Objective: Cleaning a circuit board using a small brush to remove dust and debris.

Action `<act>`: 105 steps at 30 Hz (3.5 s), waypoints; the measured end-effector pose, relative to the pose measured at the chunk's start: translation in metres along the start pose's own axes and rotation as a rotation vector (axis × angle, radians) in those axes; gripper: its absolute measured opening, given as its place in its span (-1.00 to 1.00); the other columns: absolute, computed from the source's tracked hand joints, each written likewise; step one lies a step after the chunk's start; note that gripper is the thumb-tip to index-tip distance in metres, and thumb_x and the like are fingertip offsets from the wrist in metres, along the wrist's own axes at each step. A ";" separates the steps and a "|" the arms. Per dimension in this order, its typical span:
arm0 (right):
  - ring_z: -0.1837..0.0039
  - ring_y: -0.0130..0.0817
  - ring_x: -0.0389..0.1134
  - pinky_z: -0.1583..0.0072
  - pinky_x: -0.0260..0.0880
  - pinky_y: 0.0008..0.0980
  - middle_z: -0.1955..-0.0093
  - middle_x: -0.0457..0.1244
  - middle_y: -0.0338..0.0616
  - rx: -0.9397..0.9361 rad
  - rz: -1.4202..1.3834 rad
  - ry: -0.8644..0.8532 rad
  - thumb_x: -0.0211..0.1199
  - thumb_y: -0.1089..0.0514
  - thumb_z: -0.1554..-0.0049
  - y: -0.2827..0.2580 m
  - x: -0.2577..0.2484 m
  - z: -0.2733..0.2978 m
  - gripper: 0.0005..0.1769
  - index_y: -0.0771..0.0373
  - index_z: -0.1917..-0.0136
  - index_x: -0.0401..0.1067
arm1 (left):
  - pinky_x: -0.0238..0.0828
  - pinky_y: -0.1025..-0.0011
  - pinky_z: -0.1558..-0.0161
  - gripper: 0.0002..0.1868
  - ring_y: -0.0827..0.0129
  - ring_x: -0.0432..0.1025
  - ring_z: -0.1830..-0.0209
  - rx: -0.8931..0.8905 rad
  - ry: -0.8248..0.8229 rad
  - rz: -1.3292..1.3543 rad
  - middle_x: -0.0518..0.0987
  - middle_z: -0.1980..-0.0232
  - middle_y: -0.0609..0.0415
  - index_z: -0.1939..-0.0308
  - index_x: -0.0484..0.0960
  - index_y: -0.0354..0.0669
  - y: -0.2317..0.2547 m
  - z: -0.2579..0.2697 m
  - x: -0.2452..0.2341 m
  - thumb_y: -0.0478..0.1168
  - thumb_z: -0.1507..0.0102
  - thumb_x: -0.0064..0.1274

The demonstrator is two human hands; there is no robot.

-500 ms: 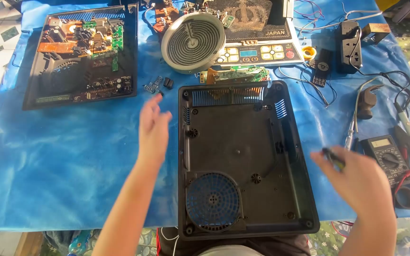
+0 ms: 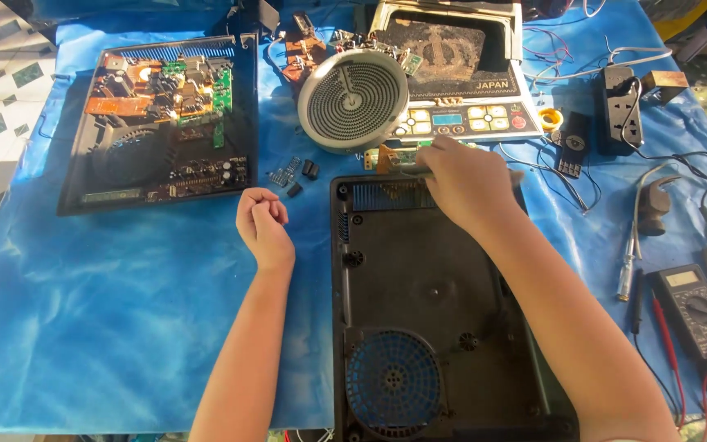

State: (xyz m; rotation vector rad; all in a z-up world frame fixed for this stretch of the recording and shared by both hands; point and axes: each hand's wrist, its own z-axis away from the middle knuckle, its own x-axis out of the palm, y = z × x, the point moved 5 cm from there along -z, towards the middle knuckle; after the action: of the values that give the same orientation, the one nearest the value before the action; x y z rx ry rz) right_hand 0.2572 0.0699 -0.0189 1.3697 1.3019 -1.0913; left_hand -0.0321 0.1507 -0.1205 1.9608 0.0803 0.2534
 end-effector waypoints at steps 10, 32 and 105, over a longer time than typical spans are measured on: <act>0.04 -0.05 0.51 0.09 0.57 -0.06 -0.07 0.43 -0.17 -0.175 0.081 0.003 0.22 0.26 -0.16 -0.012 0.007 -0.021 -0.75 0.17 -0.09 0.61 | 0.13 0.66 0.44 -0.78 0.53 0.27 0.62 -0.037 0.031 0.063 0.10 0.58 0.26 0.42 0.44 -0.19 0.011 0.006 0.004 -0.39 -0.23 -0.32; -0.05 0.15 0.47 0.02 0.51 -0.05 -0.12 0.42 0.01 -0.144 -0.472 0.586 0.33 0.35 -0.35 0.049 -0.015 0.012 -0.80 0.26 -0.23 0.62 | 0.29 0.52 0.43 -0.70 0.49 0.28 0.60 0.157 -0.040 -0.069 0.20 0.59 0.20 0.35 0.47 -0.15 0.048 0.047 -0.026 -0.45 -0.28 -0.40; -0.36 -0.04 0.41 -0.40 0.46 0.13 -0.25 0.31 0.10 -0.112 -1.668 0.764 -0.01 0.10 -0.40 0.086 0.033 0.096 -0.84 0.05 -0.23 0.16 | 0.73 0.15 0.28 -0.46 0.14 0.53 0.22 -0.645 -0.767 0.316 0.48 0.02 -0.23 -0.60 0.18 -0.14 0.077 0.090 0.148 -0.12 -0.53 -0.42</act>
State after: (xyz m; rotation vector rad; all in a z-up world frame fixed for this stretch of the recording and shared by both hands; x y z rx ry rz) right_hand 0.3443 -0.0199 -0.0646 0.2868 3.2136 -1.4062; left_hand 0.1270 0.0650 -0.0628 1.3043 -0.7263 -0.2585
